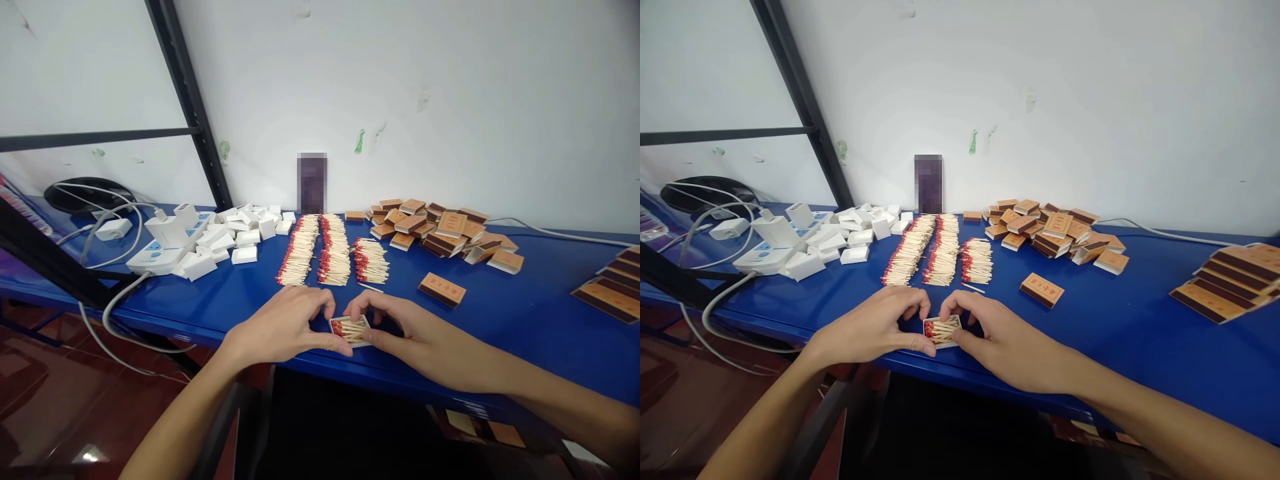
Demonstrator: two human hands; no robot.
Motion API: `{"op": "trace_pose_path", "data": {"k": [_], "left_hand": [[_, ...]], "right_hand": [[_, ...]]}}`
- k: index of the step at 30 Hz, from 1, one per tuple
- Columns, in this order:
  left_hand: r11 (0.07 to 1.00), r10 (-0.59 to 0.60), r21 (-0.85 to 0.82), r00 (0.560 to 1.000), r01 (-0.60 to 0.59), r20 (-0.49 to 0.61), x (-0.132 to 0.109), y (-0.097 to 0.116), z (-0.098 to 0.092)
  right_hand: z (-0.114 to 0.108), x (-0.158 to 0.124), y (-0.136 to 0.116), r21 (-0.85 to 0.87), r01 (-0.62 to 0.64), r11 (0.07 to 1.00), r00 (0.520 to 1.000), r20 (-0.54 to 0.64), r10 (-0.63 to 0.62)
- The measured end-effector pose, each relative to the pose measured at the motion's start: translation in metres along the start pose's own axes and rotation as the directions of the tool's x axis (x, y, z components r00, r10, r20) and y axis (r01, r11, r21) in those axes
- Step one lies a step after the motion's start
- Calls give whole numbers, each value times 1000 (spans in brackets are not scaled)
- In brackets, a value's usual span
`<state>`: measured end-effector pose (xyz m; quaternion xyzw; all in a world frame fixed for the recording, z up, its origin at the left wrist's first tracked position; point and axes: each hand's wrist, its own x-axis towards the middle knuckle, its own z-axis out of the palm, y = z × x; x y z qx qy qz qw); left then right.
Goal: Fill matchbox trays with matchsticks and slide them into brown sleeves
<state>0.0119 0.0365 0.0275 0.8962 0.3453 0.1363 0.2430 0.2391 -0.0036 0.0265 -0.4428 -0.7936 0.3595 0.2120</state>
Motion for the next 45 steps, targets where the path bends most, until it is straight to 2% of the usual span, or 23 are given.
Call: {"op": "trace_pose_path", "data": {"k": [4,8,10,14,16,20,23,27,34,37,45], "left_hand": [[999,43,-3,993,-43,109,14,-6,-6],[999,33,-27,980,-29,196,20,-9,-8],[998,-1,-56,985,11,171,18,-9,-9],[990,-74,-121,997,77,28,8,-7,-8],[991,-72,-115,997,68,-32,3,-7,-5],[997,7,-76,995,-15,-103,-3,-3,1],[996,60,-53,993,-66,-102,-6,3,6],[997,73,-15,993,-75,-94,-7,8,14],[991,128,-18,988,-130,-86,-3,6,18],[990,142,-15,986,-143,-86,-3,5,18],[988,153,0,986,-154,-71,-5,6,17]], "right_hand": [[-3,-1,-3,-12,-3,1000,999,53,4],[-4,1,0,-67,45,997,999,12,-44],[-5,2,4,-114,43,993,998,-34,-47],[-8,1,8,-201,38,979,997,-58,-51],[-8,-1,9,-223,41,974,996,-73,-58],[-8,-5,10,-241,25,970,991,-121,-55],[-7,-7,10,-243,24,970,989,-136,-58],[-3,-9,11,-250,42,967,988,-136,-78],[3,-16,22,-344,241,907,943,-136,-302],[6,-17,25,-372,289,882,919,-151,-365],[6,-16,20,-332,294,896,903,-210,-374]]}}
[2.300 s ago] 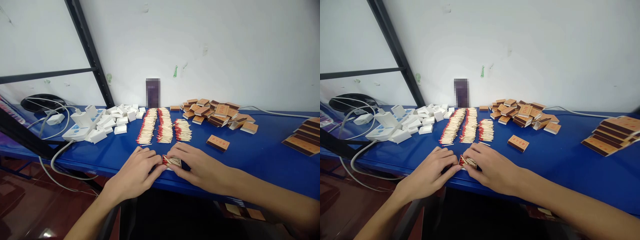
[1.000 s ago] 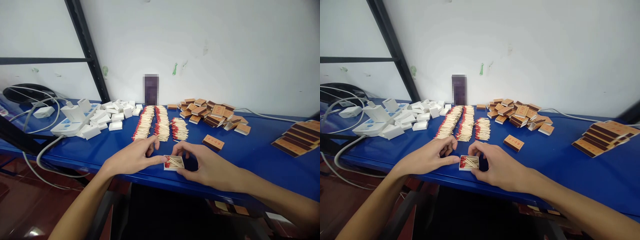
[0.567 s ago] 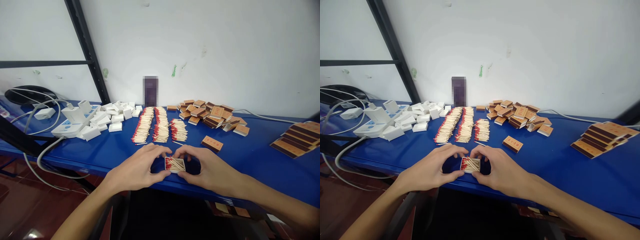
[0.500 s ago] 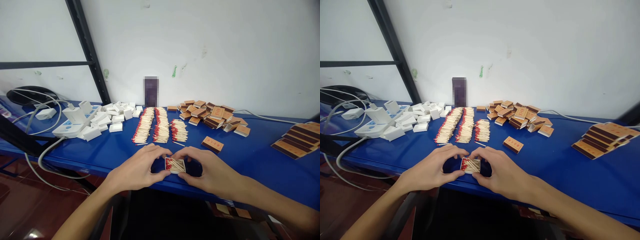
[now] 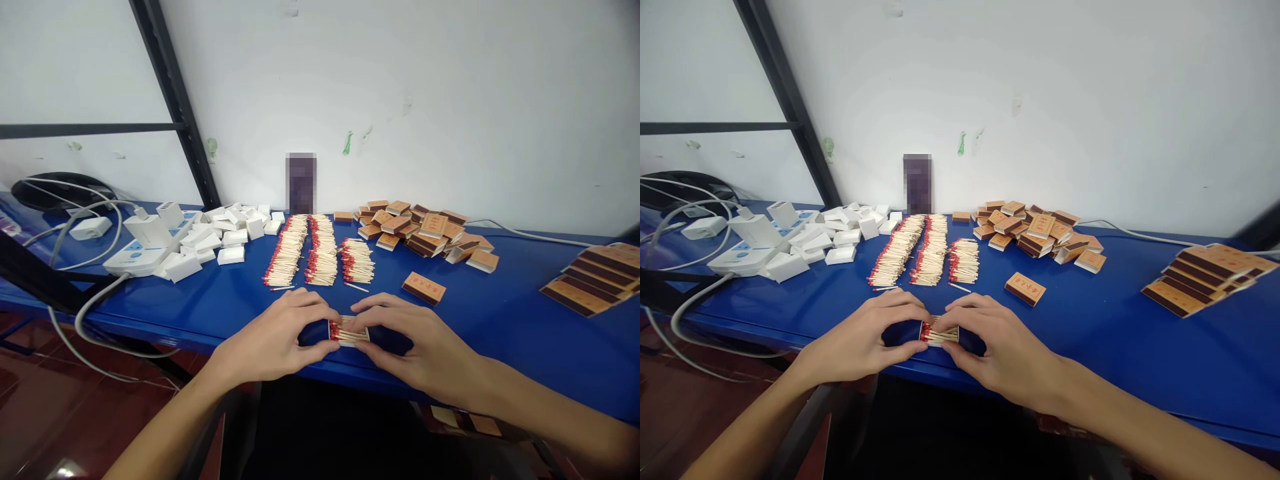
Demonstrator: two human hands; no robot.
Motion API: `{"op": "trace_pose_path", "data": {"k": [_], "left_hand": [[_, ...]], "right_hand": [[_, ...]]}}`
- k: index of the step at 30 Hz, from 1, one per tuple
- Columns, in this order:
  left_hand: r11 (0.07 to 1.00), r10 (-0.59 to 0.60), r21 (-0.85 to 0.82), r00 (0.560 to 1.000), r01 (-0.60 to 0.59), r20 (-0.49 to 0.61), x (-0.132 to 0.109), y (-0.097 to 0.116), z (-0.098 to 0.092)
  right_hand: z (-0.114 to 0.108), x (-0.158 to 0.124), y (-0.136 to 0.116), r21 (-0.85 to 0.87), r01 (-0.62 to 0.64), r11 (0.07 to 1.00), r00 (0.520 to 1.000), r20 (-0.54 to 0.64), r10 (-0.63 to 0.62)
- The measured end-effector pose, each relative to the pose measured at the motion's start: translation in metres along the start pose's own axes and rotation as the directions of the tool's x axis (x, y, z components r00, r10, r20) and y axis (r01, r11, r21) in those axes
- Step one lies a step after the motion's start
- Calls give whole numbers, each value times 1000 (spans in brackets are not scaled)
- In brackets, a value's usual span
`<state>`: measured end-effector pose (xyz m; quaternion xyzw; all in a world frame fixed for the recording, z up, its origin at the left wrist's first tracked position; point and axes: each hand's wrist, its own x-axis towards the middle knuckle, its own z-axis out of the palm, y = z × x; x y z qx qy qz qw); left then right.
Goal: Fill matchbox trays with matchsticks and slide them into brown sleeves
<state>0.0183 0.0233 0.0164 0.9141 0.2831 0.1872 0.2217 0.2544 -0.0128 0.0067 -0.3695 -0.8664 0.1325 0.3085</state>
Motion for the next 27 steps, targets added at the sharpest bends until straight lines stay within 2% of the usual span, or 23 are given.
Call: {"op": "trace_pose_path", "data": {"k": [3,10,15,23,27], "left_hand": [[1000,5,-1,1000,-5,7,1,0,-1],[1000,19,-8,1000,-19,-9,2,-2,1],[1000,-2,-2,1000,2,-26,0,-4,2],[1000,-19,5,999,20,-44,1,-2,2],[1000,-29,5,999,29,-29,0,-2,1]], "right_hand": [[-1,1,-1,11,5,1000,1000,-5,-5],[-3,4,-5,92,-76,993,997,31,73],[-2,12,-4,49,-107,993,994,36,105],[-3,12,0,29,-50,998,999,1,50],[-7,16,1,24,-59,998,997,47,58]]}}
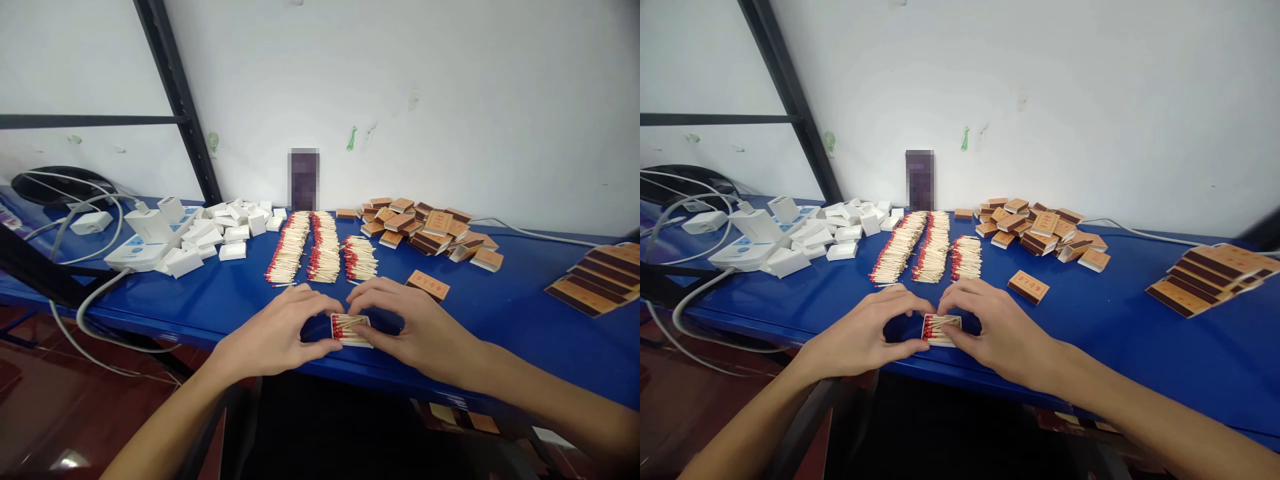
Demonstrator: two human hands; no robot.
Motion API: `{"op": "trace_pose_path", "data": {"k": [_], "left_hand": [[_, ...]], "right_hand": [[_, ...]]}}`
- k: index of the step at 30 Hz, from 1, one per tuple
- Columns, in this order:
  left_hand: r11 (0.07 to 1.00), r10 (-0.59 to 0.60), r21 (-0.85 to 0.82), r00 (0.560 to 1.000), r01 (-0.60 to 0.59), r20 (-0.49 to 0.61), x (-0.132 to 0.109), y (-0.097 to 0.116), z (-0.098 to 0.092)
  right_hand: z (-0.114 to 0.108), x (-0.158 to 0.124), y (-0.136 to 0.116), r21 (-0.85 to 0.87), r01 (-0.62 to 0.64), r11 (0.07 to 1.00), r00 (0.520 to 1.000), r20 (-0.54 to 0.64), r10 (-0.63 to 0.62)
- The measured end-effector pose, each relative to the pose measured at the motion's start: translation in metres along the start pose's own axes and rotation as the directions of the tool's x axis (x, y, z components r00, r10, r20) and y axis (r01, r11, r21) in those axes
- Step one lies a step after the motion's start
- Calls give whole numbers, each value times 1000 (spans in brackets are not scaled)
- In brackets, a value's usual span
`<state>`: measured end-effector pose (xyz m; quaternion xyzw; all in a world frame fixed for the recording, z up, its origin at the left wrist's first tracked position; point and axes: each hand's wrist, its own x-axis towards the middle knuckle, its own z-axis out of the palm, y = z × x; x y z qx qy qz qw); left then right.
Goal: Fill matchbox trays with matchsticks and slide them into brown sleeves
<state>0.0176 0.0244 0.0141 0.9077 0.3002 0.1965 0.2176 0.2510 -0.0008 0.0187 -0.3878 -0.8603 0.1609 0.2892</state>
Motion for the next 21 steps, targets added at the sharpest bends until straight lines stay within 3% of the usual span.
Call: {"op": "trace_pose_path", "data": {"k": [6,12,16,21], "left_hand": [[1000,-3,-21,1000,3,-5,-2,-2,-1],[998,62,-28,997,-61,34,0,0,-3],[997,72,-5,996,-72,50,-1,0,-3],[997,77,5,995,-78,56,-1,0,-3]], "right_hand": [[-11,9,1,59,-89,994,980,186,76],[-19,12,1,24,-101,995,955,283,91],[-20,14,3,-36,-91,995,938,333,98],[-17,17,5,2,-2,1000,955,297,1]]}}
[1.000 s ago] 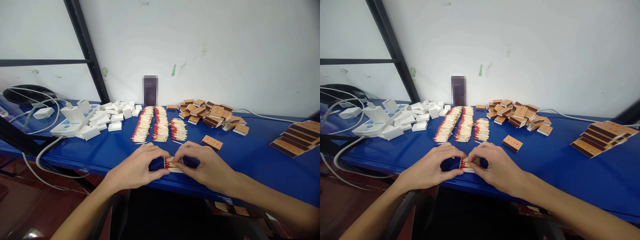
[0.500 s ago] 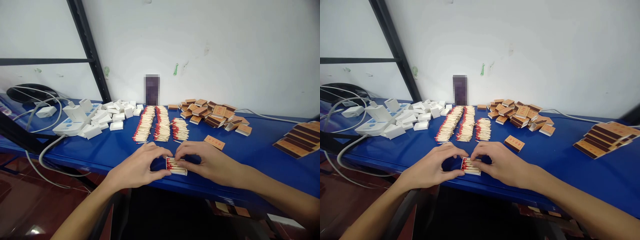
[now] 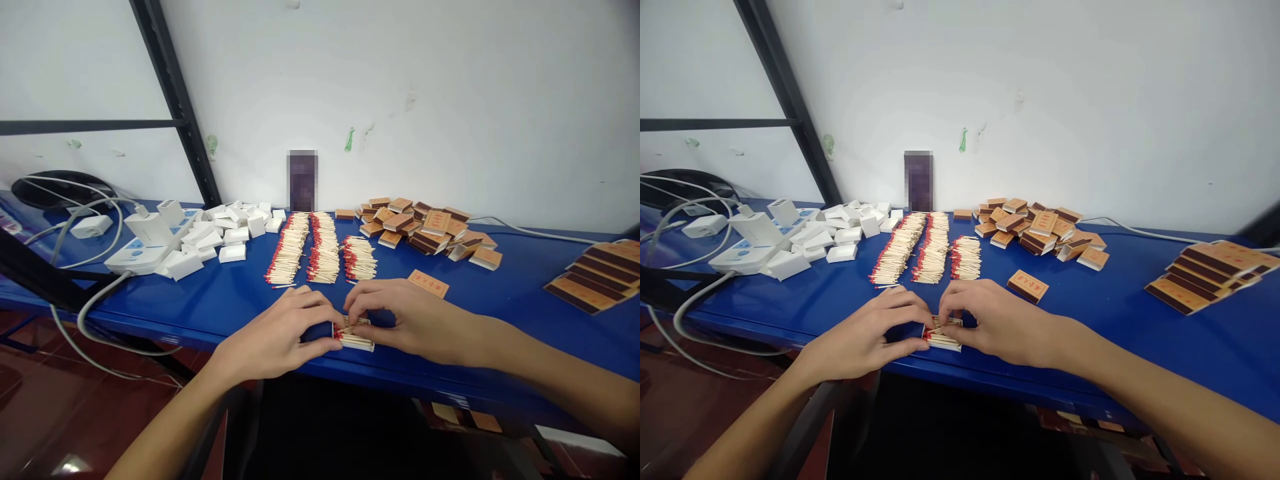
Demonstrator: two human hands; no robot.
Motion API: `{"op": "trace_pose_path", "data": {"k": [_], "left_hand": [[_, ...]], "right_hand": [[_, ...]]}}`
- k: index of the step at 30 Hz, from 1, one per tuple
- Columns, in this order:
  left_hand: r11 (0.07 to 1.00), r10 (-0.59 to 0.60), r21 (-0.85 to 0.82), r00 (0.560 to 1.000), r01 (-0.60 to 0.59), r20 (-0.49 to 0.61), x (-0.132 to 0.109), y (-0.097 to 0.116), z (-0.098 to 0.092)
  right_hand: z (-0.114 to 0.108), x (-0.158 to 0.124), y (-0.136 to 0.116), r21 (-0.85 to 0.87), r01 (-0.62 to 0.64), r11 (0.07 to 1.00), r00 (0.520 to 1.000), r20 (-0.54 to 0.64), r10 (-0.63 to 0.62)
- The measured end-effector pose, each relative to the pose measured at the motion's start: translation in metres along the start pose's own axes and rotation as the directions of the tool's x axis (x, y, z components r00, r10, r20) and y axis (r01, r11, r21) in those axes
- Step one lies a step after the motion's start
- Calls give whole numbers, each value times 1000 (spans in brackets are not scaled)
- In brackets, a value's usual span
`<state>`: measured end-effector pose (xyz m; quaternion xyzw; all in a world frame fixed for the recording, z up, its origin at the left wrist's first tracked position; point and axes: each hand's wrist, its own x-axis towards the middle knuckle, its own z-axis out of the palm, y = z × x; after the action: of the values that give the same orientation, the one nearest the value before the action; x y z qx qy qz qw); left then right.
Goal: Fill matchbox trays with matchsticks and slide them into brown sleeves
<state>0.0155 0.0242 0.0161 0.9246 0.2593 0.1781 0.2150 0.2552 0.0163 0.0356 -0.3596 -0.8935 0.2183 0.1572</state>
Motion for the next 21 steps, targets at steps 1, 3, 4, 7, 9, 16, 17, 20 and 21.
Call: {"op": "trace_pose_path", "data": {"k": [1,3,4,7,9,16,17,20,21], "left_hand": [[1000,-1,0,1000,1,-1,0,0,0],[1000,-2,0,1000,2,-3,0,0,0],[1000,-2,-1,1000,2,-5,0,0,0],[1000,2,-3,1000,-2,-7,1,0,0],[1000,0,-5,1000,0,-9,1,0,0],[1000,-10,-3,1000,9,-21,0,0,1],[1000,-3,-1,1000,3,-19,-1,-1,1],[1000,14,11,1000,-14,-6,-1,-1,1],[1000,14,15,1000,-14,-3,-1,-1,0]], "right_hand": [[1,1,0,8,6,1000,1000,-6,-6],[2,1,0,15,2,1000,1000,-8,-2],[2,2,0,15,-2,1000,1000,-10,2],[3,1,0,10,-10,1000,1000,-16,10],[4,2,0,6,-15,1000,1000,-16,15],[6,3,1,20,-20,1000,999,-26,20],[5,3,1,30,-13,999,1000,-13,13],[0,2,3,42,8,999,999,45,-10],[-1,1,2,38,12,999,998,57,-14]]}}
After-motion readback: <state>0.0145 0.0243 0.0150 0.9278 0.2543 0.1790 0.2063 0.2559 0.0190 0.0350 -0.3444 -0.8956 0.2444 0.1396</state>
